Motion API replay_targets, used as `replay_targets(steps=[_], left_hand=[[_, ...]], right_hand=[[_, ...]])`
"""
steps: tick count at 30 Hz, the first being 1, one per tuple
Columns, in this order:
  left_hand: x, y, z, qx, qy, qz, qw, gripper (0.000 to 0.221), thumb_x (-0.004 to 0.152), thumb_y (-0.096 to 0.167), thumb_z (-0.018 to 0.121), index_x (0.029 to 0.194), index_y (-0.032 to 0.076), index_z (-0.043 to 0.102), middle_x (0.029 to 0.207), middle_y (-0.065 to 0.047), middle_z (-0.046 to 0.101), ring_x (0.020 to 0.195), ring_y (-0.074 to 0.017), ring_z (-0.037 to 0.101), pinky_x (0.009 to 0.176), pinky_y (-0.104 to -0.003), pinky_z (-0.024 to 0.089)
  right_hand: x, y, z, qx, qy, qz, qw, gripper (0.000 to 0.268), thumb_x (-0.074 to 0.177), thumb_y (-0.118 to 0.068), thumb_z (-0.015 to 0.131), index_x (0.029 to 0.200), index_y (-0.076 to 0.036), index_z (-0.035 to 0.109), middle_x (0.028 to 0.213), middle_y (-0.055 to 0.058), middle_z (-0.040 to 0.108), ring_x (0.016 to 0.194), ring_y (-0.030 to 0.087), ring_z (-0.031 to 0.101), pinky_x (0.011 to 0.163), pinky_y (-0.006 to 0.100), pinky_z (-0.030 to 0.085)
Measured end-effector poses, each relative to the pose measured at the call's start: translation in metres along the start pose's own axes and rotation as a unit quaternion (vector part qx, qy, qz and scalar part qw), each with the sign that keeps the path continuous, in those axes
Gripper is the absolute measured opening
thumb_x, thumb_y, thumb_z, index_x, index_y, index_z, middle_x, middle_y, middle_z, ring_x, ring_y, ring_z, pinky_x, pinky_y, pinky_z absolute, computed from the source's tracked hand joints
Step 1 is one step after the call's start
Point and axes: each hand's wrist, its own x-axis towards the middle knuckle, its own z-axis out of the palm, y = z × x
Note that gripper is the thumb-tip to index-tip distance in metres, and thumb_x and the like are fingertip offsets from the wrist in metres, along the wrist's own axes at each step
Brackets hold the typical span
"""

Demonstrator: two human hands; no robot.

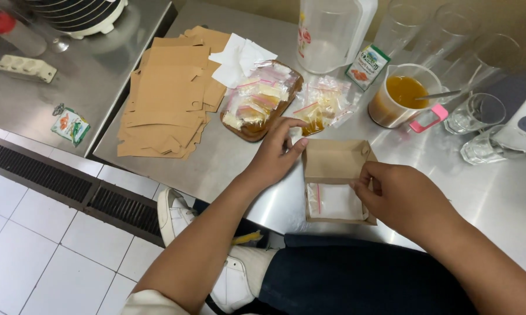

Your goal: The person is seen folding small cardboard boxes, placing a white napkin inside, and then adding a small plastic packet of condiments or ingredients.

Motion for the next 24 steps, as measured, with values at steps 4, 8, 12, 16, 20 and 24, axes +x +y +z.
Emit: replay_targets(steps=[4, 8, 12, 16, 20, 24], left_hand=[[0.008, 0.007, 0.005, 0.01, 0.011, -0.057, 0.998, 0.032, 0.101, 0.031, 0.059, 0.129, 0.017, 0.059, 0.13, -0.006, 0.054, 0.069, -0.0133, 0.055, 0.079, -0.027, 0.048], [0.018, -0.012, 0.001, -0.027, -0.014, -0.11, 0.993, 0.041, 0.101, 0.04, 0.054, 0.134, 0.017, 0.063, 0.136, -0.005, 0.06, 0.105, -0.0166, 0.053, 0.094, -0.03, 0.043], [0.013, -0.019, -0.007, -0.199, -0.038, -0.105, 0.974, 0.047, 0.109, 0.034, 0.052, 0.145, 0.004, 0.056, 0.148, -0.018, 0.05, 0.094, -0.0164, 0.063, 0.082, -0.032, 0.053], [0.015, -0.02, -0.009, -0.251, -0.043, -0.084, 0.963, 0.043, 0.106, 0.023, 0.059, 0.146, 0.005, 0.058, 0.151, -0.017, 0.049, 0.102, -0.0159, 0.06, 0.092, -0.033, 0.052], [0.008, -0.001, -0.018, -0.152, -0.031, -0.016, 0.988, 0.045, 0.104, 0.024, 0.058, 0.147, 0.008, 0.058, 0.149, -0.01, 0.053, 0.115, -0.017, 0.048, 0.1, -0.033, 0.039], [-0.005, 0.029, -0.027, -0.119, -0.022, 0.031, 0.992, 0.047, 0.106, 0.034, 0.054, 0.146, 0.01, 0.059, 0.148, -0.01, 0.056, 0.133, -0.023, 0.046, 0.118, -0.044, 0.03]], right_hand=[[0.005, 0.006, 0.002, -0.003, 0.015, -0.012, 1.0, 0.025, 0.095, -0.041, 0.06, 0.086, -0.018, 0.065, 0.075, 0.001, 0.073, 0.074, 0.024, 0.067, 0.068, 0.038, 0.045], [0.011, 0.009, 0.006, 0.009, 0.001, -0.013, 1.0, 0.024, 0.095, -0.04, 0.062, 0.087, -0.018, 0.067, 0.076, 0.001, 0.074, 0.074, 0.023, 0.067, 0.067, 0.037, 0.045], [0.013, 0.01, 0.004, 0.036, 0.033, -0.106, 0.993, 0.018, 0.092, -0.017, 0.067, 0.099, -0.003, 0.076, 0.064, 0.012, 0.072, 0.057, 0.025, 0.071, 0.052, 0.032, 0.053], [0.021, 0.013, 0.006, 0.051, 0.037, -0.109, 0.992, 0.019, 0.092, -0.016, 0.066, 0.101, -0.003, 0.075, 0.063, 0.013, 0.071, 0.058, 0.026, 0.07, 0.053, 0.034, 0.053], [0.029, 0.016, 0.005, 0.08, 0.096, -0.132, 0.983, 0.031, 0.09, -0.014, 0.067, 0.119, -0.002, 0.069, 0.081, 0.016, 0.074, 0.07, 0.032, 0.072, 0.062, 0.042, 0.057], [0.035, 0.017, 0.013, 0.15, 0.153, -0.153, 0.965, 0.049, 0.089, -0.015, 0.071, 0.134, -0.003, 0.058, 0.105, 0.018, 0.073, 0.09, 0.035, 0.07, 0.074, 0.048, 0.056]])
